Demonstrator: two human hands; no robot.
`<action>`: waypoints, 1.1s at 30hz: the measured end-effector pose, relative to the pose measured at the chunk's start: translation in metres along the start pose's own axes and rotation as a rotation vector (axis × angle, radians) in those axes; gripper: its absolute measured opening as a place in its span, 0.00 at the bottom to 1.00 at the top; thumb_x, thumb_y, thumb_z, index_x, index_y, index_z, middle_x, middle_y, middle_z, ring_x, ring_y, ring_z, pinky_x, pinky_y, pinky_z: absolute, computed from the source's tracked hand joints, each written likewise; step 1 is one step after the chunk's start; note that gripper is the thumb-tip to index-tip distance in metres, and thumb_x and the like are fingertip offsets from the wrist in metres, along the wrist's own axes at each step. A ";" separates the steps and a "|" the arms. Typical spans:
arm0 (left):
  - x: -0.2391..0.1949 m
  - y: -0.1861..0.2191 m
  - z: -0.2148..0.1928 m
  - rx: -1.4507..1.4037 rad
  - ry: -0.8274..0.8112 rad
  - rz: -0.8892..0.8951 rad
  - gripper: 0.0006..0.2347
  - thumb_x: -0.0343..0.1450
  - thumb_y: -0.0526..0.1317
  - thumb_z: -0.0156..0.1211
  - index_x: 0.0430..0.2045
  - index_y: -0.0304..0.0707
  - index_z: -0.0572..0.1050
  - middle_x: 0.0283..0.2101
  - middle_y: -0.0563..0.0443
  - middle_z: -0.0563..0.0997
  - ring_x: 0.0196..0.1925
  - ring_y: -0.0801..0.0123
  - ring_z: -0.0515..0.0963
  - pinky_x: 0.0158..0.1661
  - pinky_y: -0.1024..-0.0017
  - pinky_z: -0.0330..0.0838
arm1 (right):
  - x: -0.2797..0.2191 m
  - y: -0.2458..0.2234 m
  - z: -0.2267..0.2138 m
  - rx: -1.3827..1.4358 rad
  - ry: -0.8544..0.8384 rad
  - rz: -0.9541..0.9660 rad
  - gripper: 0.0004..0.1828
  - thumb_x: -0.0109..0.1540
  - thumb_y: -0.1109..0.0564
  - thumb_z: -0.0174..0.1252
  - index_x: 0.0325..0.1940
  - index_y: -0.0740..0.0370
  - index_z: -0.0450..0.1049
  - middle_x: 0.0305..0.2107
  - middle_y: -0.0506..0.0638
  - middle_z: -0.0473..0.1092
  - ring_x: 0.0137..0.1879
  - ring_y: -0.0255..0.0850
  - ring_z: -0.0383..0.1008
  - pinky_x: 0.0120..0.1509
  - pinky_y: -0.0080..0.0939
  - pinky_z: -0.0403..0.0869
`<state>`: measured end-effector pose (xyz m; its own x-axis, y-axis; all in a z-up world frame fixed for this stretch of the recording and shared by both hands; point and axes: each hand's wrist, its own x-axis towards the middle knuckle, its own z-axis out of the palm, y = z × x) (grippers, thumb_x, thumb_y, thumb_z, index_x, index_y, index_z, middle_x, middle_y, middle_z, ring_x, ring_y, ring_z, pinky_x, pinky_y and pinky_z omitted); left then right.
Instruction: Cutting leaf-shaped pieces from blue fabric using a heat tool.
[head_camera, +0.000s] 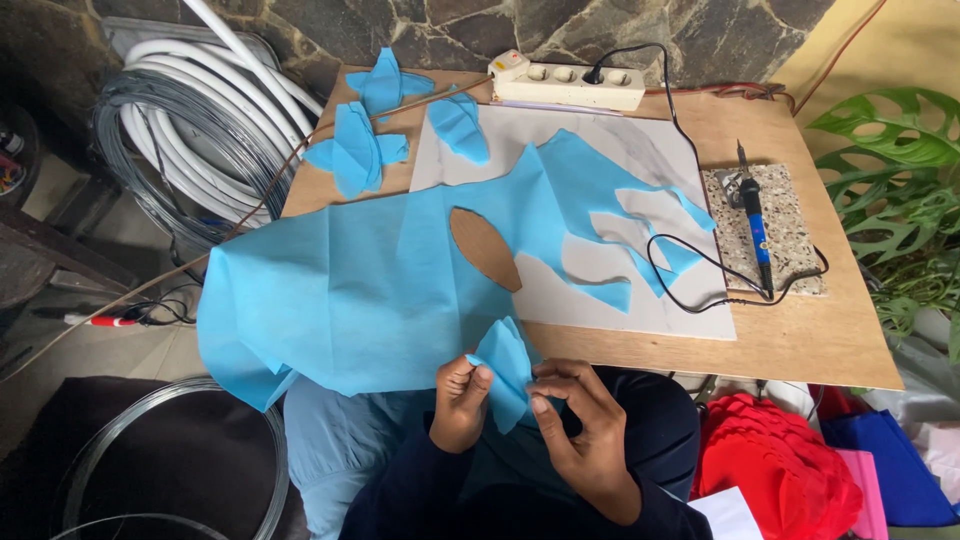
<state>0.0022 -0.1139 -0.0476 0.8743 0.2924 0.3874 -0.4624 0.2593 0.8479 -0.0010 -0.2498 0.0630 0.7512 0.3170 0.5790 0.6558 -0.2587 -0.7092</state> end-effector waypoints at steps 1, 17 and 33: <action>0.001 0.005 0.001 0.000 0.004 0.002 0.16 0.68 0.43 0.49 0.10 0.42 0.55 0.14 0.60 0.54 0.18 0.79 0.52 0.21 0.75 0.48 | 0.001 0.000 0.001 0.001 -0.003 -0.003 0.08 0.57 0.57 0.49 0.30 0.62 0.72 0.33 0.53 0.68 0.41 0.41 0.72 0.44 0.36 0.72; 0.052 0.127 -0.072 0.819 0.189 0.163 0.10 0.64 0.31 0.51 0.38 0.42 0.69 0.42 0.45 0.74 0.48 0.66 0.73 0.43 0.71 0.65 | -0.002 0.030 -0.015 -0.022 0.014 0.054 0.07 0.57 0.57 0.50 0.34 0.62 0.72 0.35 0.53 0.69 0.44 0.41 0.71 0.44 0.34 0.72; 0.195 0.132 -0.171 1.115 0.187 0.274 0.07 0.68 0.27 0.50 0.32 0.37 0.74 0.38 0.49 0.77 0.43 0.65 0.75 0.46 0.69 0.67 | -0.018 0.060 -0.043 -0.089 0.061 0.120 0.08 0.57 0.59 0.50 0.37 0.61 0.71 0.38 0.52 0.69 0.45 0.39 0.71 0.42 0.32 0.70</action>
<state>0.0862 0.1345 0.0780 0.6866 0.3688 0.6265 -0.1653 -0.7600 0.6285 0.0284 -0.3107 0.0275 0.8260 0.2234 0.5176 0.5630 -0.3719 -0.7380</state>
